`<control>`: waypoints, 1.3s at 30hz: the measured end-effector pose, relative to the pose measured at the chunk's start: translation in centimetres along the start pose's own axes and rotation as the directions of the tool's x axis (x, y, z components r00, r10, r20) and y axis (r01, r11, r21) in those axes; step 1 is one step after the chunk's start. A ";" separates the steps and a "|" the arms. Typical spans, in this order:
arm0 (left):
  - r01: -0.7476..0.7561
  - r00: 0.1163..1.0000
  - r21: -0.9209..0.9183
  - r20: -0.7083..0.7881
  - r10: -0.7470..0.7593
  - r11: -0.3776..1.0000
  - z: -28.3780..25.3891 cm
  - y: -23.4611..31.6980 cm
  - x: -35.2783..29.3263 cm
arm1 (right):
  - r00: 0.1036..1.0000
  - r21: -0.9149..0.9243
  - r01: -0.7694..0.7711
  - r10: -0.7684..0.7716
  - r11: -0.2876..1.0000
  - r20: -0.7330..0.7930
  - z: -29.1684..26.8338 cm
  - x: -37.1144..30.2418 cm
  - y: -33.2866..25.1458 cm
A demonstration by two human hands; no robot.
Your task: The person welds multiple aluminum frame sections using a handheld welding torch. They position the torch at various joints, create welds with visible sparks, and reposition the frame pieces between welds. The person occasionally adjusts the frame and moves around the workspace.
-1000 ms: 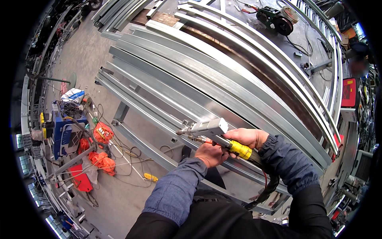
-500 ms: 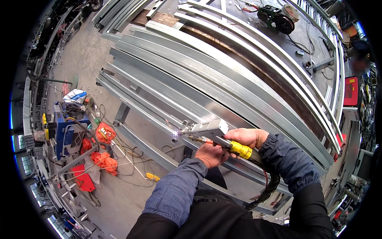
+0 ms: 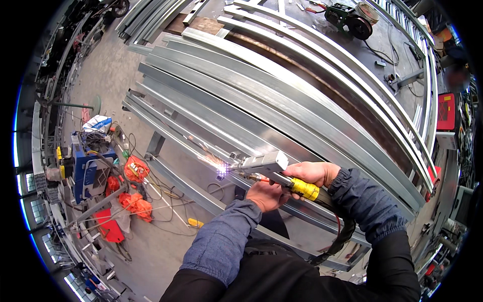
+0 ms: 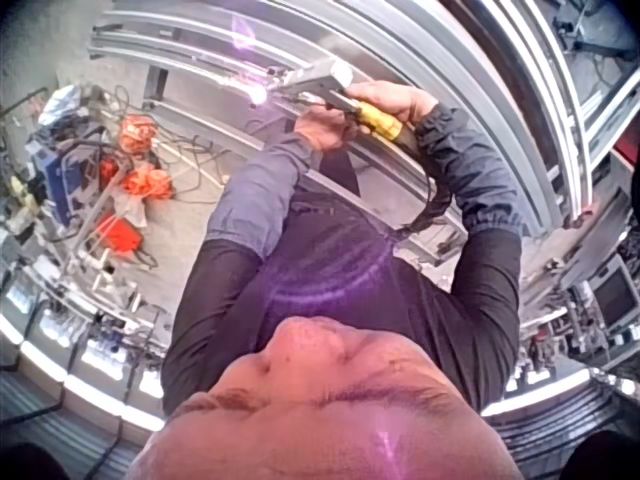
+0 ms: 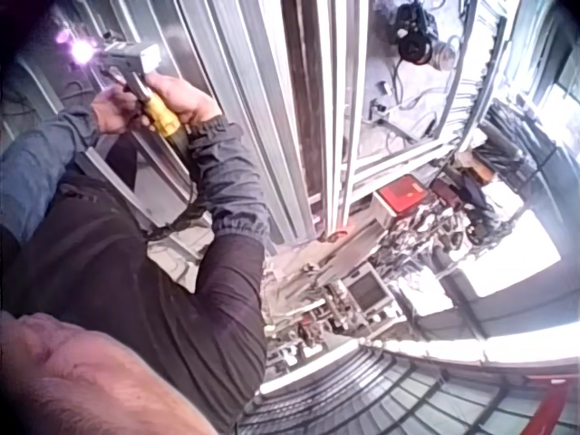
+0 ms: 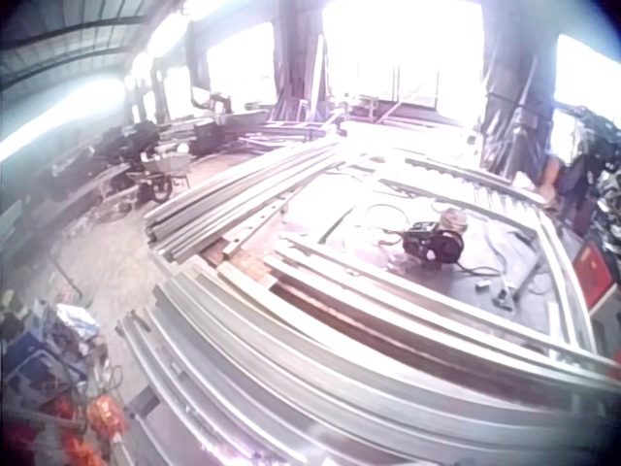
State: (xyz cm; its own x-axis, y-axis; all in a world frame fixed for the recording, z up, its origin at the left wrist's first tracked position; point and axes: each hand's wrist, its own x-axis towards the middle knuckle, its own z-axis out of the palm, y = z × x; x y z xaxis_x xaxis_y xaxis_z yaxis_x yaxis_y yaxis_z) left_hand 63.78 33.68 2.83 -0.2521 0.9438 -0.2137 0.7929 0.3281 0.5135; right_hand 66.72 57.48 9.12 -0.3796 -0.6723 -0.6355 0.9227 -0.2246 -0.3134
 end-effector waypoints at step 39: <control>-0.001 0.999 0.067 -0.052 0.004 0.998 1.2 -0.7 -0.4 | 1.000 -0.012 0.013 -0.013 1.000 -0.006 -1.0 -0.1 1.6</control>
State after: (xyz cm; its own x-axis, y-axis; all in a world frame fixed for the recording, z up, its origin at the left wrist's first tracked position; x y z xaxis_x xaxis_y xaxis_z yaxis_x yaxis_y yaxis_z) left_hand 63.98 32.98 1.52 -0.2771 0.9460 -0.1681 0.8287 0.3238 0.4565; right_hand 68.15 57.91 7.98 -0.3921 -0.6650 -0.6357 0.9167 -0.2249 -0.3302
